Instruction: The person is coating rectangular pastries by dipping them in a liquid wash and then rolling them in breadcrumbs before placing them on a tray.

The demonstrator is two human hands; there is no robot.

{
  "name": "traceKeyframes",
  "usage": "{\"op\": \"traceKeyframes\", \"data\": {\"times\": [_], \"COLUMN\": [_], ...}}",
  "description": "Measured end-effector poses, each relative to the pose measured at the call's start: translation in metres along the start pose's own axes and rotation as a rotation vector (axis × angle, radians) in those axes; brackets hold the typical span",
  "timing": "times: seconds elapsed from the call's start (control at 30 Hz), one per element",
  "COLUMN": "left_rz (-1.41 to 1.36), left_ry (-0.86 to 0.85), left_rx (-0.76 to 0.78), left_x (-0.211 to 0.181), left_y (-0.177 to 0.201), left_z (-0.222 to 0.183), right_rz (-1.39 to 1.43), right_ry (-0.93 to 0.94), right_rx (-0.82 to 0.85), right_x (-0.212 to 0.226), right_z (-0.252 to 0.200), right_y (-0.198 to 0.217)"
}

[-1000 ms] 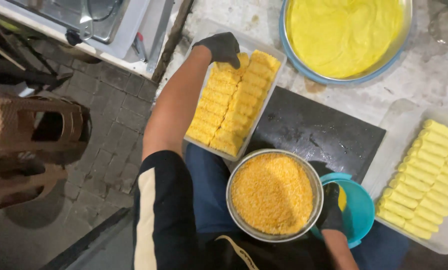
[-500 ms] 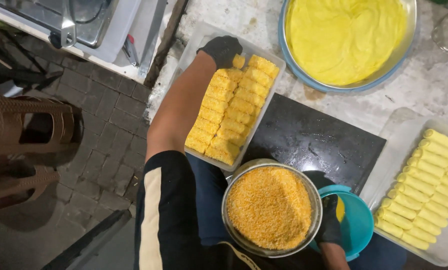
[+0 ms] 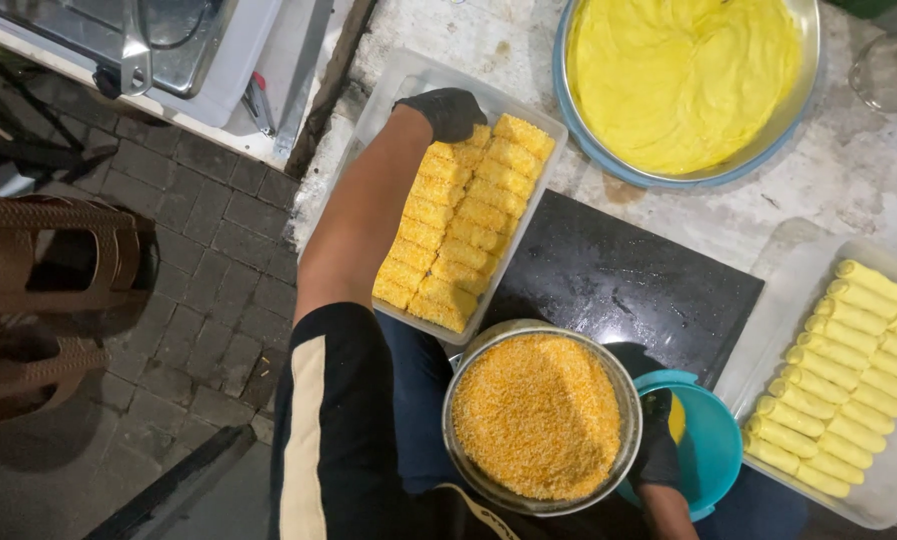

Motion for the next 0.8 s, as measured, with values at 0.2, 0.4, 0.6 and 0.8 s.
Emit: {"op": "traceKeyframes", "data": {"times": [0.2,0.4,0.6,0.8], "left_rz": [-1.725,-2.099,-2.065,-1.581], "left_ry": [0.306,0.466,0.464,0.558], "left_rx": [-0.334,-0.469,-0.512,-0.701], "left_x": [0.012,0.012,0.006,-0.010], "left_y": [0.040,0.055,0.064,0.050], "left_z": [-0.073,-0.096,-0.104,-0.084], "right_rz": [-0.008,-0.018,-0.027,-0.027], "right_ry": [0.022,0.051,0.069,0.074], "right_rx": [-0.020,-0.036,-0.049,-0.069], "right_x": [0.009,0.013,-0.003,0.001], "right_z": [0.001,0.005,0.026,0.025], "right_y": [0.014,0.019,0.057,0.066]}}
Point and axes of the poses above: each hand's wrist, its own z-axis towards the middle knuckle, its own y-axis out of the back of the hand, x = y × z, the point moved 2 cm from there along z, towards the middle knuckle, and after that the axes turned 10 degrees about -y, right-handed, at the moved point
